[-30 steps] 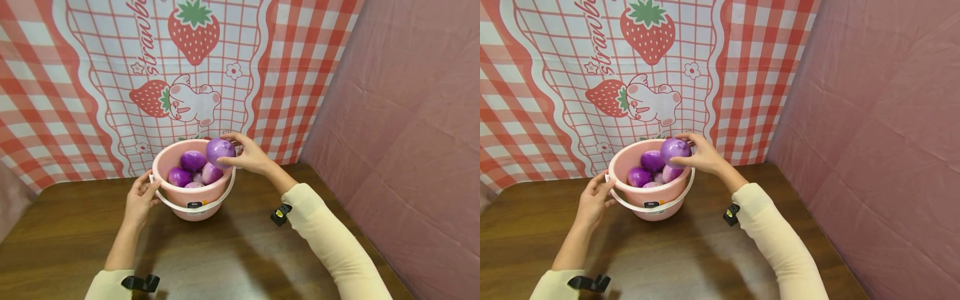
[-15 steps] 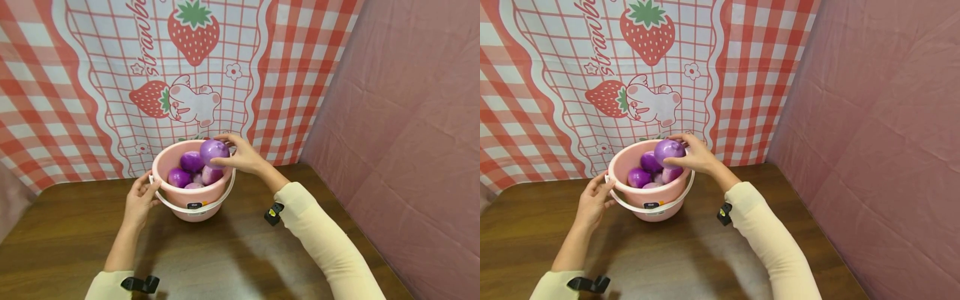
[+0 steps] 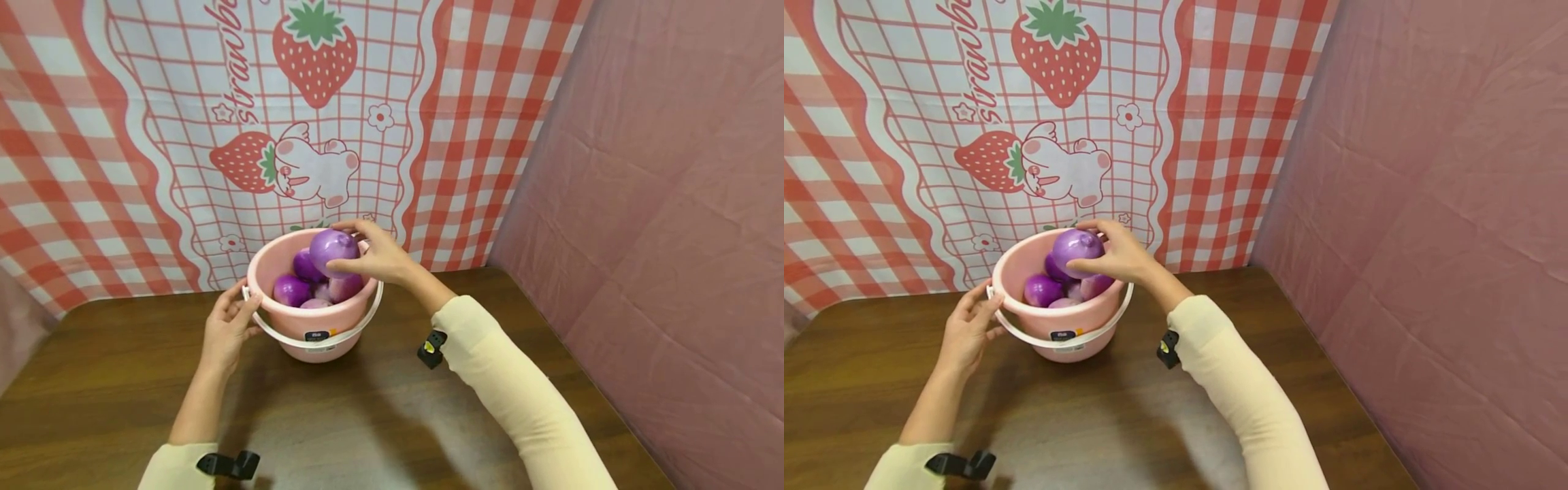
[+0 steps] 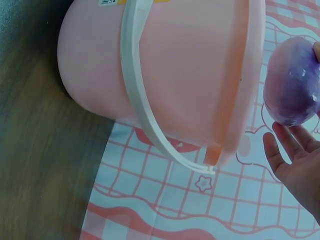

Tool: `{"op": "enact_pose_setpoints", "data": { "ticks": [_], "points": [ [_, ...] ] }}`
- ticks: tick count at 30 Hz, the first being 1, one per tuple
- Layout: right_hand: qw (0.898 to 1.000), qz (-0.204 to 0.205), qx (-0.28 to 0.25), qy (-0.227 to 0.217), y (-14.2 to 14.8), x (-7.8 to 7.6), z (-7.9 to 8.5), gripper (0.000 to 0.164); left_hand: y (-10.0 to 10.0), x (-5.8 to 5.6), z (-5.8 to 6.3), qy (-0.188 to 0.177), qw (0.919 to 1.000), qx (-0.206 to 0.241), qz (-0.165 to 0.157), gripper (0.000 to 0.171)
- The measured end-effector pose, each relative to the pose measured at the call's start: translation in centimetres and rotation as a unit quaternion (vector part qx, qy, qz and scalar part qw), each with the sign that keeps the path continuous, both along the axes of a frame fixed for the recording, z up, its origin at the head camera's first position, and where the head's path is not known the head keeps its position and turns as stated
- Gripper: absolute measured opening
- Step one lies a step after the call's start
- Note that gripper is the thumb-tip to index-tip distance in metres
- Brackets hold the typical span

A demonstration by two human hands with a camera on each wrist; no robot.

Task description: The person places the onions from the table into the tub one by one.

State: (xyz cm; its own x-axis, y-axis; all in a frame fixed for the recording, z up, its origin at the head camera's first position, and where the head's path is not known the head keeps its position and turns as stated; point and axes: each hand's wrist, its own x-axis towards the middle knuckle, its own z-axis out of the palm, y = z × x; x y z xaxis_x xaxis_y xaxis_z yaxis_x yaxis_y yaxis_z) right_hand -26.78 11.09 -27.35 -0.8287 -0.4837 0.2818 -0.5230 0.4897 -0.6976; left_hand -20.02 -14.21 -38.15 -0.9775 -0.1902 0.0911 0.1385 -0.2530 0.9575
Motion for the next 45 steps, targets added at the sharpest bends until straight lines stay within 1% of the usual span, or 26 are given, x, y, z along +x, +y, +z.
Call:
{"op": "enact_pose_setpoints", "data": {
  "ticks": [8,14,23,28,32,40,45],
  "points": [
    [1.000,-0.004,0.010,0.011,-1.0,-0.4,-0.4,0.065,-0.1,-0.1,-0.1,-0.001,1.0000,0.002,0.002,0.041],
    [1.000,-0.008,0.007,0.014,-1.6,-0.6,-0.9,0.066,-0.1,-0.2,0.0,-0.005,1.0000,0.001,0.002,0.039],
    [1.000,-0.005,0.008,0.028,-2.5,-0.7,-1.2,0.066,-0.1,-0.1,0.0,-0.006,1.0000,0.003,0.005,0.037],
    [1.000,-0.002,0.013,0.026,-2.8,-0.7,-1.6,0.068,-0.1,-0.1,-0.1,-0.002,1.0000,0.004,0.004,0.038],
    [1.000,-0.011,0.012,0.018,-3.2,-0.7,-1.8,0.070,-0.1,-0.1,-0.1,0.004,1.0000,0.008,0.002,0.037],
    [0.999,-0.026,0.017,0.030,-4.0,-0.9,-2.2,0.069,-0.1,-0.1,-0.1,0.003,1.0000,0.006,0.002,0.036],
    [0.999,-0.018,0.005,0.028,-4.4,-1.0,-2.5,0.069,0.0,-0.1,-0.2,0.004,1.0000,0.008,0.002,0.039]
  ]
}}
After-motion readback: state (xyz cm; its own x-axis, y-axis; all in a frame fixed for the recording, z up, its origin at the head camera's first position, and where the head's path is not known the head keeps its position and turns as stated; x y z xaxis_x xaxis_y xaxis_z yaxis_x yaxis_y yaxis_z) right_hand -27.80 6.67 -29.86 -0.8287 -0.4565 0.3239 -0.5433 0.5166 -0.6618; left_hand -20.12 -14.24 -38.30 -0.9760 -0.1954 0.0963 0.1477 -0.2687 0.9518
